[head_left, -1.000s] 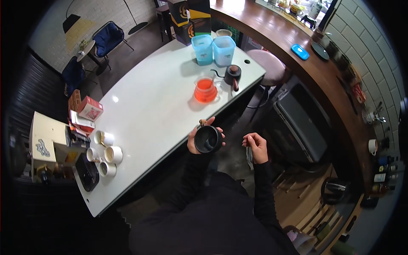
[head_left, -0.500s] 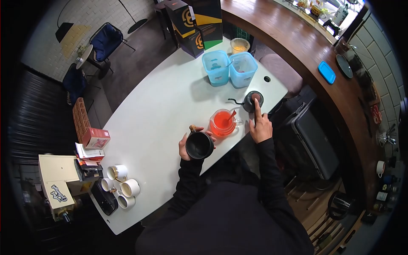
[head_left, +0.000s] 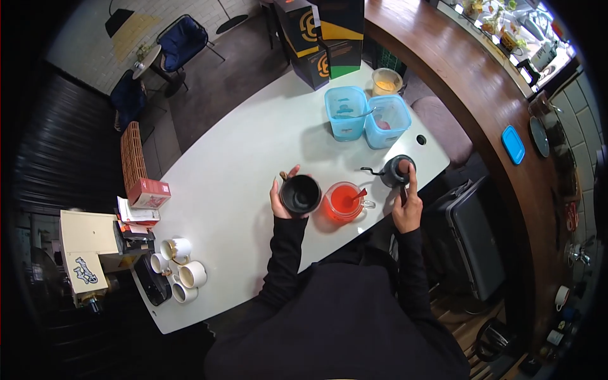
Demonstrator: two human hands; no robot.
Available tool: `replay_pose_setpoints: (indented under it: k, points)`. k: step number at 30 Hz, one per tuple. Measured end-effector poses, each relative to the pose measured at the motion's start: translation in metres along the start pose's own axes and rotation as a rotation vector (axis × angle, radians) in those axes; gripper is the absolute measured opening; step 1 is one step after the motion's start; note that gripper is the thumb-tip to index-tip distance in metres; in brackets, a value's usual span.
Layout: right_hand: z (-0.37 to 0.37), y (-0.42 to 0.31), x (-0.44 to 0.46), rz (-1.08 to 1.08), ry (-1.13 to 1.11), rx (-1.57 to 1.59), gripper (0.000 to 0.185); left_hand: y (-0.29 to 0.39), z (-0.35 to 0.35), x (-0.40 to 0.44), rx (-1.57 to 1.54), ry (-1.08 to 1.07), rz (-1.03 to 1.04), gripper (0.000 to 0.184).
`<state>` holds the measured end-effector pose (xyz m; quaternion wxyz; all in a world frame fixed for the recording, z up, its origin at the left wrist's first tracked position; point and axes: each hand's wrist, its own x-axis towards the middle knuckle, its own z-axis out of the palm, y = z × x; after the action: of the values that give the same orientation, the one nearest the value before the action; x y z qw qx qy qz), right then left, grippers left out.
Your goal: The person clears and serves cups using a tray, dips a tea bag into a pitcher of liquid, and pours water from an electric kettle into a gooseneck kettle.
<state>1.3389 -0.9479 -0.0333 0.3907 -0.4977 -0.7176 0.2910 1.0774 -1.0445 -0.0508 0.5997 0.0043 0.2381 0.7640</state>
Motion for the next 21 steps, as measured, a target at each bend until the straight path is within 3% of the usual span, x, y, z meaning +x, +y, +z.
replay_pose_setpoints:
  k: [8, 15, 17, 21]
  points:
    - [-0.03, -0.048, 0.022, -0.099, -0.021, 0.19, 0.072, 0.0, 0.013, 0.02, 0.066, -0.055, -0.006, 0.054]
    - [-0.036, -0.093, 0.027, -0.039, -0.128, 0.212, 0.067, -0.019, 0.022, 0.02, 0.071, -0.088, 0.022, 0.053]
    - [-0.032, -0.096, 0.029, -0.227, -0.066, 0.134, 0.065, -0.023, 0.032, 0.014, 0.077, -0.096, 0.023, 0.054]
    - [-0.034, -0.103, 0.028, -0.186, -0.108, 0.089, 0.067, -0.035, 0.041, 0.009, 0.085, -0.016, 0.069, 0.052]
